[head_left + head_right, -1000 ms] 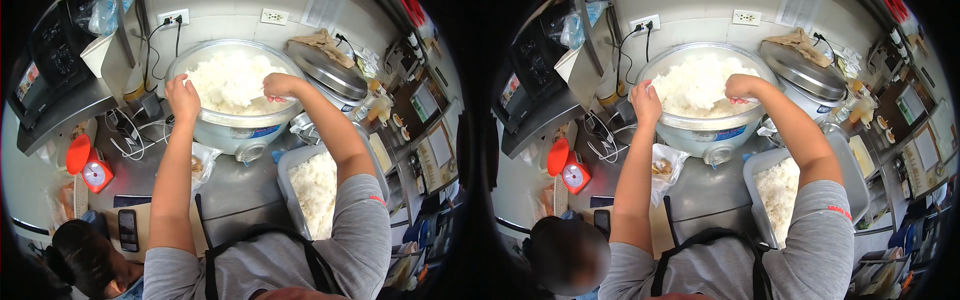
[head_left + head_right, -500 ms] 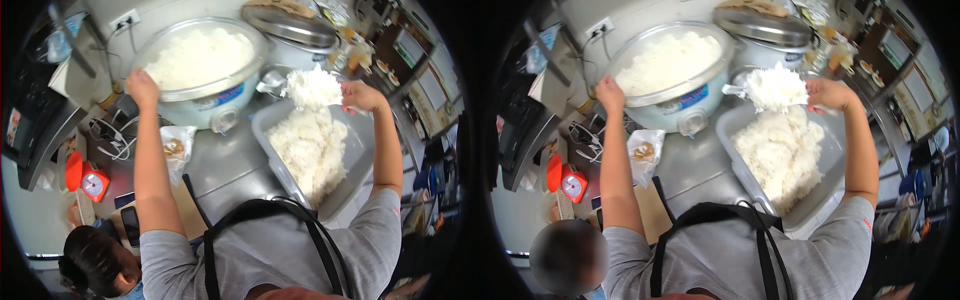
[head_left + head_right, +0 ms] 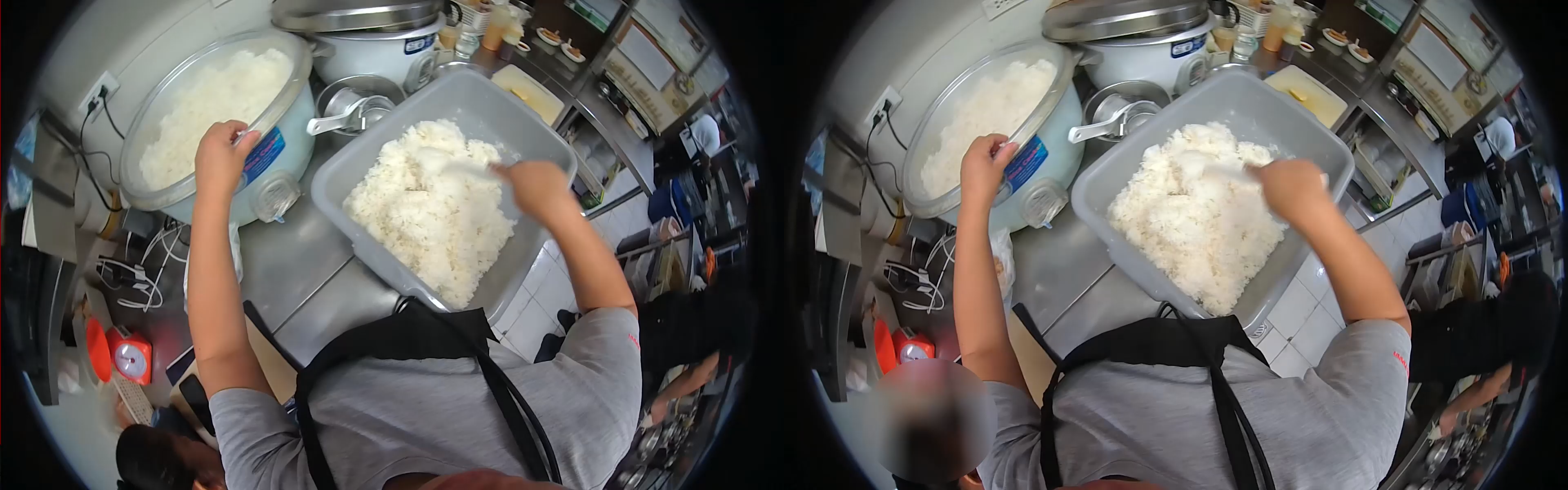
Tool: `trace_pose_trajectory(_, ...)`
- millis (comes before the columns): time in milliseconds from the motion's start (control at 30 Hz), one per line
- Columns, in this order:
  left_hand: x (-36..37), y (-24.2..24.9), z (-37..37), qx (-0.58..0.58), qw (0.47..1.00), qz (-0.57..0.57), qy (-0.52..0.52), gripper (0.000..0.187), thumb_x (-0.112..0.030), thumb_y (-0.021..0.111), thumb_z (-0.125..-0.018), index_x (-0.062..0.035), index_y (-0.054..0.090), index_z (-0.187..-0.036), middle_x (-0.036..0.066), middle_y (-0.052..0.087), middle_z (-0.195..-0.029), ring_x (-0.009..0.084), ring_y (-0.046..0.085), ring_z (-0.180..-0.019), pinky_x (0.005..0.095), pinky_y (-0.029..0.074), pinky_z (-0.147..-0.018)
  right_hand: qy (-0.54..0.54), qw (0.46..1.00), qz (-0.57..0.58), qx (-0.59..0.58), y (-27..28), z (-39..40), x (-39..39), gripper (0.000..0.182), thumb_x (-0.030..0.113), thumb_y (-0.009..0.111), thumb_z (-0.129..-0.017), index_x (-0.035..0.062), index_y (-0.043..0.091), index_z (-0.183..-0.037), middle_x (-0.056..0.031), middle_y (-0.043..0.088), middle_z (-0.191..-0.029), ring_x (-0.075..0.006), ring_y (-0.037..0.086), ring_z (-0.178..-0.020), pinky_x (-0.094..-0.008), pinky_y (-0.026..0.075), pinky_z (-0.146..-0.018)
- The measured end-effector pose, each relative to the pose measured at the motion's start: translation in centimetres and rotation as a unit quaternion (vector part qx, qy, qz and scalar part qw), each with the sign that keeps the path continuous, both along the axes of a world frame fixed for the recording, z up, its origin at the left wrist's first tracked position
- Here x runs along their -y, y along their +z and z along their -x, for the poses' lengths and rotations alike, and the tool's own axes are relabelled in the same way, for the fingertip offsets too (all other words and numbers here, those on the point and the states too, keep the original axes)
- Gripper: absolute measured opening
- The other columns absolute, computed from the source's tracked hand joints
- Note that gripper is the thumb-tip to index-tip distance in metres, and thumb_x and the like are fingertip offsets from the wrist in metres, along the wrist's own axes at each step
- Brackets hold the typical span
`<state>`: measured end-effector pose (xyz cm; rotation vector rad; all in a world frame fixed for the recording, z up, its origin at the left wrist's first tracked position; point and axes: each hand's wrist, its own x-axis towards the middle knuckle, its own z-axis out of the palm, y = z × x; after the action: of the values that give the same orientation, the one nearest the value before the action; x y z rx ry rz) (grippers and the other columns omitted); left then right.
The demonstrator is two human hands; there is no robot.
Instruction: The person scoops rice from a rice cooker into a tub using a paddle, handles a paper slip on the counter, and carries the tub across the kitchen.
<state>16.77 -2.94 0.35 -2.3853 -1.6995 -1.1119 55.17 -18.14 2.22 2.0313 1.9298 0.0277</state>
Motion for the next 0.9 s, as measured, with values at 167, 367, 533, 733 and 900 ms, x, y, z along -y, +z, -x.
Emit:
trace_pose_trajectory(167, -0.3, 0.4, -0.9, 0.054, 0.998, 0.024, 0.018, 0.018, -0.02, 0.06, -0.074, -0.0029, 0.061, -0.078, 0.012, 0.057, -0.069, 0.0232, 0.055, -0.062, 0.0313, 0.042, -0.057, 0.015, 0.995, 0.052, -0.081, -7.0, 2.6, -1.7, 0.042, 0.008, 0.038, -0.08, 0.0159, 0.043, -0.121, -0.0124, 0.059, -0.091, -0.0279, 0.058, -0.084, -0.0368, 0.048, -0.068)
trace_pose_trajectory(367, 4.0, -1.0, -7.8, 0.02, 0.993, -0.042, -0.11, 0.02, -0.017, 0.052, -0.08, 0.001, 0.057, -0.075, 0.017, 0.055, -0.072, 0.032, 0.053, -0.067, 0.0366, 0.041, -0.061, 0.081, 0.992, 0.071, -0.065, 0.5, 1.1, 0.6, 0.037, 0.008, 0.042, -0.077, 0.0148, 0.051, -0.112, -0.0111, 0.06, -0.086, -0.0276, 0.059, -0.081, -0.0375, 0.048, -0.065)
trace_pose_trajectory(533, 8.6, -8.6, -13.0, 0.01, 0.957, 0.139, -0.254, 0.019, -0.017, 0.054, -0.077, 0.0007, 0.058, -0.083, 0.018, 0.056, -0.084, 0.0337, 0.052, -0.081, 0.0397, 0.04, -0.072, -0.005, 0.992, -0.027, -0.122, -5.7, -1.1, -4.9, 0.03, 0.007, 0.045, -0.075, 0.007, 0.055, -0.103, -0.0127, 0.06, -0.093, -0.0272, 0.059, -0.085, -0.0372, 0.048, -0.067)
trace_pose_trajectory(733, 9.0, -9.6, -13.7, -0.011, 0.984, 0.103, -0.147, 0.024, -0.019, 0.068, -0.063, -0.0021, 0.055, -0.074, 0.016, 0.054, -0.08, 0.0326, 0.051, -0.077, 0.0388, 0.04, -0.068, 0.021, 0.981, 0.04, -0.186, -8.9, 0.4, -3.0, 0.029, 0.008, 0.043, -0.076, 0.007, 0.054, -0.102, -0.0137, 0.06, -0.091, -0.0279, 0.058, -0.086, -0.0386, 0.047, -0.069)
trace_pose_trajectory(900, 8.5, -9.2, -13.8, -0.036, 0.978, 0.166, -0.119, 0.02, -0.015, 0.066, -0.065, -0.0033, 0.051, -0.062, 0.014, 0.051, -0.071, 0.0317, 0.049, -0.071, 0.0385, 0.039, -0.064, 0.038, 0.992, 0.106, -0.052, -0.4, -3.1, 0.5, 0.047, 0.006, 0.043, -0.076, 0.0227, 0.046, -0.119, -0.0079, 0.059, -0.094, -0.0257, 0.059, -0.083, -0.0352, 0.048, -0.063)
